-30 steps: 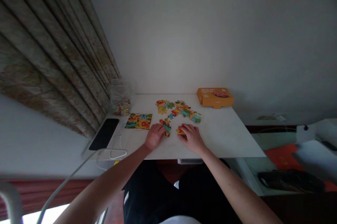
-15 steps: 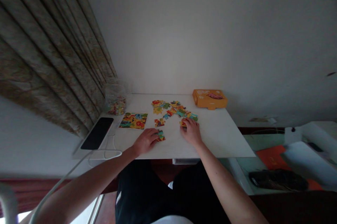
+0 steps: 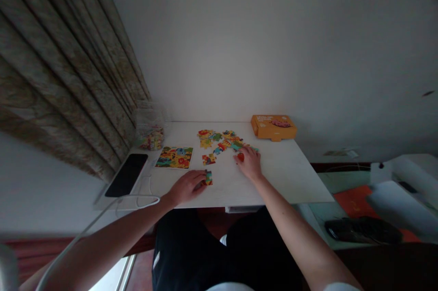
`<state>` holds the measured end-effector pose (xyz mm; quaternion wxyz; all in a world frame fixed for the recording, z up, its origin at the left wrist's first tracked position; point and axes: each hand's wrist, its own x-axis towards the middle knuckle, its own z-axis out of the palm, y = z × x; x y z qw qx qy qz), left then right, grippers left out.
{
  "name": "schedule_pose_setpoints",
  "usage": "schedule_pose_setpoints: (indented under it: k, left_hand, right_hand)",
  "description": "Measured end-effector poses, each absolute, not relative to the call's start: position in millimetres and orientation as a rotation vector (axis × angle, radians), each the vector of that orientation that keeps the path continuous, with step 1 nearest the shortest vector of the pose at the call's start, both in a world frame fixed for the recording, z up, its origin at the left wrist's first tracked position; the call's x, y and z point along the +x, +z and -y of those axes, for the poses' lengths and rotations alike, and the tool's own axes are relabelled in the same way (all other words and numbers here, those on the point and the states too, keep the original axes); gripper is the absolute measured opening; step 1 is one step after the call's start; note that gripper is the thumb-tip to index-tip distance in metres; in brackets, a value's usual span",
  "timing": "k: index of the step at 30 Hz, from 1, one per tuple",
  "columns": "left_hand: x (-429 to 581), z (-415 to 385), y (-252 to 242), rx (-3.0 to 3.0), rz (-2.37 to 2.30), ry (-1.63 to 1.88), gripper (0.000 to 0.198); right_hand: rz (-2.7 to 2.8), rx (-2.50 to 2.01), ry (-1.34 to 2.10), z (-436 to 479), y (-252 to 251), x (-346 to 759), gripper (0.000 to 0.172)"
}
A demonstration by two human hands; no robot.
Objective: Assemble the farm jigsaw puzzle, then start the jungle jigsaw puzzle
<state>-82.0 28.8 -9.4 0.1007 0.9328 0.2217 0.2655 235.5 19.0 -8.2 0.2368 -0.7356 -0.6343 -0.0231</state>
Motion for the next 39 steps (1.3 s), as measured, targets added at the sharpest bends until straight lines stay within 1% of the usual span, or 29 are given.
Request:
schedule_pose_setpoints:
  k: [5,9,12,17,21,26,30,35,39]
  left_hand:
    - [-82,-29,-9,2.744,-0.679,0.836,0.026]
    - [-81,-28,-10,2.761,-0.730,0.807,0.028]
    - [-80,-28,-11,2.777,-0.740,0.791,0.028]
    - [-82,-28,-13,2.775,-0.747,0.767,0.030]
    - [-83,-29,-16,2.775,-0.760,0.776,0.029]
    - [-83,-31,-17,2.778,-0.738,0.778,0.028]
    - [-83,-30,-16,2.795,-0.722,0.764,0.028]
    - [-82,-28,-13,2.799,-0.739,0.770,0.029]
    - [-81,-28,-11,2.789,-0.742,0.764,0.028]
  right_hand:
    - [1.760,-2.163,0.057,-51,1,230,0.043]
    - [1.703,-2.265,0.103,-65,3,229,0.045]
    - [1.693,-2.249,0.057,-66,5,230,0.047]
    - [1.718,-2.034,-0.129,-47,9,231,0.039]
    - [1.729,-1.841,-0.180,-12,7,228,0.033]
    - [1.798,-1.706,-0.067,38,-5,206,0.039]
    - [1.893,-1.817,-0.006,61,-11,180,0.042]
    - [1.940,-1.954,0.077,63,3,171,0.050]
    - [2.037,-1.794,0.245,50,16,188,0.045]
